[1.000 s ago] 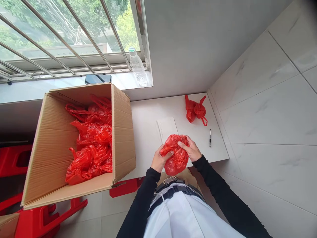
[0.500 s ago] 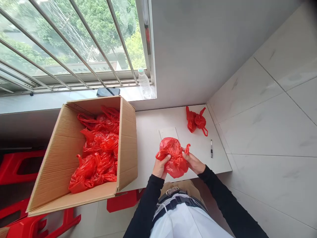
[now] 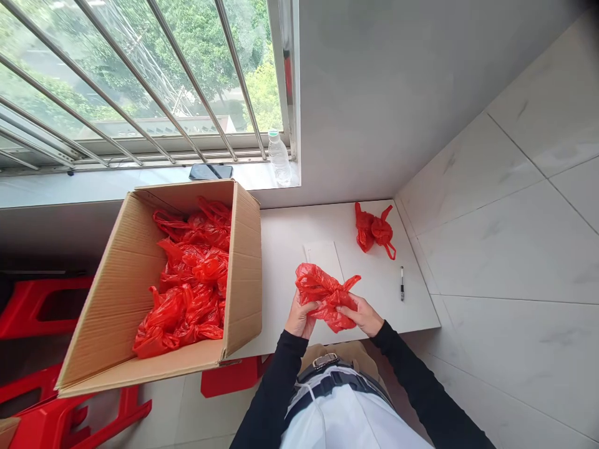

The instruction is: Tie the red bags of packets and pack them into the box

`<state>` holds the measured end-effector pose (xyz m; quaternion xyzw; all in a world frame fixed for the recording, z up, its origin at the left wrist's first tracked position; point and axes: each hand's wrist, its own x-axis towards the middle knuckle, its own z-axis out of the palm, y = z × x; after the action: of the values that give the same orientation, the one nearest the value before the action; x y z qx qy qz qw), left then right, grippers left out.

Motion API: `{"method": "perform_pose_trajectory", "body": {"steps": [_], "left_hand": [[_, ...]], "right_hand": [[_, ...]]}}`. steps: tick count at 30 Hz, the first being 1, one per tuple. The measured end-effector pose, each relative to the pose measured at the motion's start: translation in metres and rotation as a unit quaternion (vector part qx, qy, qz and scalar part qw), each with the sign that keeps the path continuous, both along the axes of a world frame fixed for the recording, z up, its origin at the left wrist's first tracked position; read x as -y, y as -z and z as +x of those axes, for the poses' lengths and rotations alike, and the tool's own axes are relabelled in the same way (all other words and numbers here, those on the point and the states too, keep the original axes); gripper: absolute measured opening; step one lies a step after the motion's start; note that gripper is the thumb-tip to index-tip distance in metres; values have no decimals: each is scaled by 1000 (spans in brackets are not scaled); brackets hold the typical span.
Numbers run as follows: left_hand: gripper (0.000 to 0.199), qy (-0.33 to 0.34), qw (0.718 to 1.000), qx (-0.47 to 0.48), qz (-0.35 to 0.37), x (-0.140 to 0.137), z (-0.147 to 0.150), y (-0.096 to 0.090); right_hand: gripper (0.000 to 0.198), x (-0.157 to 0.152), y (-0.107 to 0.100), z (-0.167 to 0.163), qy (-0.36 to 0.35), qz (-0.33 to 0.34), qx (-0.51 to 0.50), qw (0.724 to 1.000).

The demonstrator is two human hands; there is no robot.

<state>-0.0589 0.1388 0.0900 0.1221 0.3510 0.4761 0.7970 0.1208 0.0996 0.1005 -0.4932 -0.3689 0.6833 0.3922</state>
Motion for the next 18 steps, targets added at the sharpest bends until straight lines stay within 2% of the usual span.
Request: {"method": "perform_pose_trajectory", "body": {"steps": [2,5,9,11,15,18], "left_hand": [[61,8,1000,1,4,0,0,3],[63,14,1000,-6,12,1,0,5],[70,21,999,-31,26,3,2,4],[71,6,997,-76,29,4,5,4],[62,-5,984,-176,38,3,7,7],[54,-11,964,-261,55,3,-4,3]], "right_hand": [[45,0,1,0,11,0,-2,1000],[60,-1,0,-4,17,0,-14,1000],[65,-3,-1,-8,89,-9,46,995],[62,-3,-2,-9,112,-8,86,990],[59,4,-10,-12,110,-8,135,985],[60,14,-16,-5,117,-4,239,964]]}}
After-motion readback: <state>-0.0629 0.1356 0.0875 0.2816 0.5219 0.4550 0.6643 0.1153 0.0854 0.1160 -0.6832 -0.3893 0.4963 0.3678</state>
